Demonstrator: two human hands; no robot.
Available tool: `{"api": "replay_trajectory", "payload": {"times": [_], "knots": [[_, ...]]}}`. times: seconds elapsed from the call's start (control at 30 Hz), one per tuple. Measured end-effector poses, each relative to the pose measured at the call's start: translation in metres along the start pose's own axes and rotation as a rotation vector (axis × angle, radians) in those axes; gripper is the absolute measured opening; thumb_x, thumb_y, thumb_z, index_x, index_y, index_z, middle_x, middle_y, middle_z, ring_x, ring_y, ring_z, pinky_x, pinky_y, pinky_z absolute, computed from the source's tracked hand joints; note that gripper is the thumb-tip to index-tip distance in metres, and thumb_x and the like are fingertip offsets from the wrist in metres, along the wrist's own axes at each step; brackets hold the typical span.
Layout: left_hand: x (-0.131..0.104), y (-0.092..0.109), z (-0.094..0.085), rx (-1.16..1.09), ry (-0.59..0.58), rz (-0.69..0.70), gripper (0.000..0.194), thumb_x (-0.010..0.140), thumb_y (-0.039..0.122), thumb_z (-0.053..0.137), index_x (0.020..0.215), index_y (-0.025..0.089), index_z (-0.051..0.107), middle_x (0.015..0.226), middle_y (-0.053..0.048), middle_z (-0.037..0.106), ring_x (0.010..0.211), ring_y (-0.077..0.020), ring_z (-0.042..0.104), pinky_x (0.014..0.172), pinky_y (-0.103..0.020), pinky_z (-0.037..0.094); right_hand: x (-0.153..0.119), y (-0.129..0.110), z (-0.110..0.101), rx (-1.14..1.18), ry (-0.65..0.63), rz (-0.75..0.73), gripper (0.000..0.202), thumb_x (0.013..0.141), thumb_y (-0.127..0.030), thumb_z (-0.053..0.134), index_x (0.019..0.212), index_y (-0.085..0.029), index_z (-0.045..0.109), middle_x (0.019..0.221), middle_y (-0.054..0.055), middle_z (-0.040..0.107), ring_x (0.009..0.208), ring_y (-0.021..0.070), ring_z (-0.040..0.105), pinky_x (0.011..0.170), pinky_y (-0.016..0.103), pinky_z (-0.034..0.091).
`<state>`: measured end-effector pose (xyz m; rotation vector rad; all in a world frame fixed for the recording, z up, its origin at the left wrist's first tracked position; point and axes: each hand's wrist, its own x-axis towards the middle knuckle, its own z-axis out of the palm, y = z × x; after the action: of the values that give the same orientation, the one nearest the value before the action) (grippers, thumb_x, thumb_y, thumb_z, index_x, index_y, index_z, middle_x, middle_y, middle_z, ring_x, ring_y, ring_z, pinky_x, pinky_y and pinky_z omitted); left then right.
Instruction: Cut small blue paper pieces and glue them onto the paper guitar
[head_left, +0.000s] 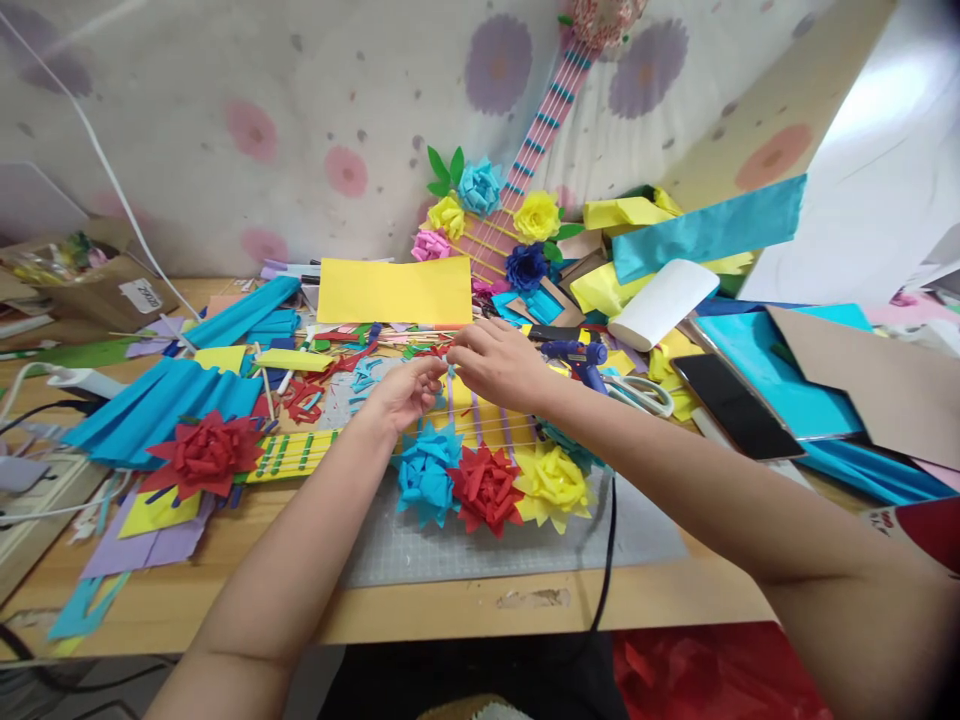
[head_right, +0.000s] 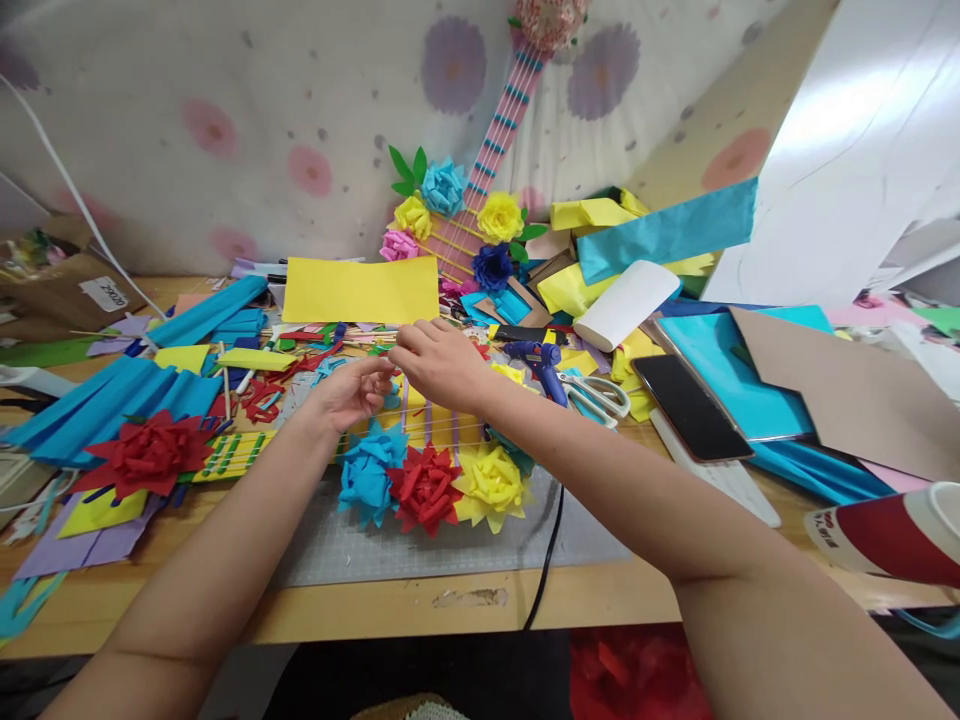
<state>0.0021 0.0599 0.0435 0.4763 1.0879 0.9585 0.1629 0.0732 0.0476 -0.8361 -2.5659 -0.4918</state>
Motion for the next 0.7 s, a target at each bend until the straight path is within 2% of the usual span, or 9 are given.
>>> {"api": "replay_trajectory", "payload": {"times": [0.2, 0.27, 0.33, 0.4, 0.5, 0.6, 0.7], "knots": [[-0.001, 0.001, 0.001, -0.019, -0.003, -0.034, 0.013, 0.068, 0.005, 0.061, 0.061, 0.012, 0.051, 0.05, 0.005, 0.045, 0.035, 0.0011, 0.038, 0.029, -0.006, 0.023, 0.004, -0.004, 0.002, -0.028, 0.041, -0.065, 0.031, 0.094, -0.018, 0.034, 0.08, -0.019, 0.062, 0.086, 0.008, 0.061, 0.081, 0.0187, 0.047, 0.074, 0.034, 0.029], [0.0, 0.0, 0.0, -0.002, -0.004, -0.033, 0.012, 0.067, 0.006, 0.061, 0.061, 0.012, 0.052, 0.051, 0.005, 0.046, 0.036, 0.001, 0.038, 0.029, -0.007, 0.022, 0.003, -0.003, 0.003, 0.023, 0.038, -0.033, 0.031, 0.093, -0.02, 0.036, 0.078, -0.019, 0.063, 0.085, 0.008, 0.06, 0.081, 0.0187, 0.047, 0.073, 0.034, 0.029], [0.001, 0.001, -0.002, 0.046, -0.011, -0.011, 0.008, 0.068, 0.01, 0.061, 0.064, 0.011, 0.054, 0.056, 0.003, 0.051, 0.038, 0.0004, 0.04, 0.03, -0.008, 0.022, 0.001, 0.001, 0.007, 0.13, 0.043, 0.072, 0.025, 0.091, -0.023, 0.044, 0.077, -0.018, 0.064, 0.085, 0.008, 0.06, 0.082, 0.0191, 0.048, 0.073, 0.034, 0.031], [0.002, 0.002, -0.005, 0.127, 0.022, 0.073, 0.006, 0.068, 0.015, 0.061, 0.067, 0.011, 0.057, 0.064, 0.0, 0.057, 0.041, -0.0007, 0.041, 0.031, -0.01, 0.023, -0.001, 0.01, 0.012, 0.3, 0.036, 0.215, 0.016, 0.085, -0.026, 0.054, 0.077, -0.019, 0.066, 0.085, 0.007, 0.058, 0.084, 0.0194, 0.048, 0.074, 0.033, 0.033], [0.004, 0.005, -0.009, 0.26, 0.158, 0.279, 0.009, 0.063, 0.018, 0.062, 0.066, 0.012, 0.056, 0.072, -0.001, 0.059, 0.046, -0.0024, 0.041, 0.034, -0.013, 0.025, -0.004, 0.027, 0.021, 0.55, -0.072, 0.381, 0.005, 0.075, -0.025, 0.067, 0.074, -0.02, 0.069, 0.084, 0.004, 0.056, 0.087, 0.0192, 0.049, 0.079, 0.032, 0.037], [0.007, 0.005, -0.013, 0.342, 0.258, 0.384, 0.014, 0.059, 0.018, 0.063, 0.067, 0.015, 0.052, 0.071, 0.001, 0.055, 0.051, -0.0045, 0.043, 0.038, -0.016, 0.027, -0.004, 0.037, 0.03, 0.628, -0.179, 0.441, 0.005, 0.069, -0.025, 0.073, 0.07, -0.02, 0.071, 0.084, 0.004, 0.055, 0.089, 0.0196, 0.048, 0.082, 0.033, 0.036], [0.011, 0.003, -0.015, 0.412, 0.31, 0.432, 0.016, 0.061, 0.018, 0.062, 0.069, 0.017, 0.047, 0.065, 0.003, 0.049, 0.053, -0.0061, 0.042, 0.04, -0.017, 0.027, 0.001, 0.036, 0.037, 0.608, -0.244, 0.456, 0.007, 0.068, -0.025, 0.074, 0.072, -0.02, 0.072, 0.083, 0.004, 0.055, 0.088, 0.0187, 0.049, 0.083, 0.033, 0.035]]}}
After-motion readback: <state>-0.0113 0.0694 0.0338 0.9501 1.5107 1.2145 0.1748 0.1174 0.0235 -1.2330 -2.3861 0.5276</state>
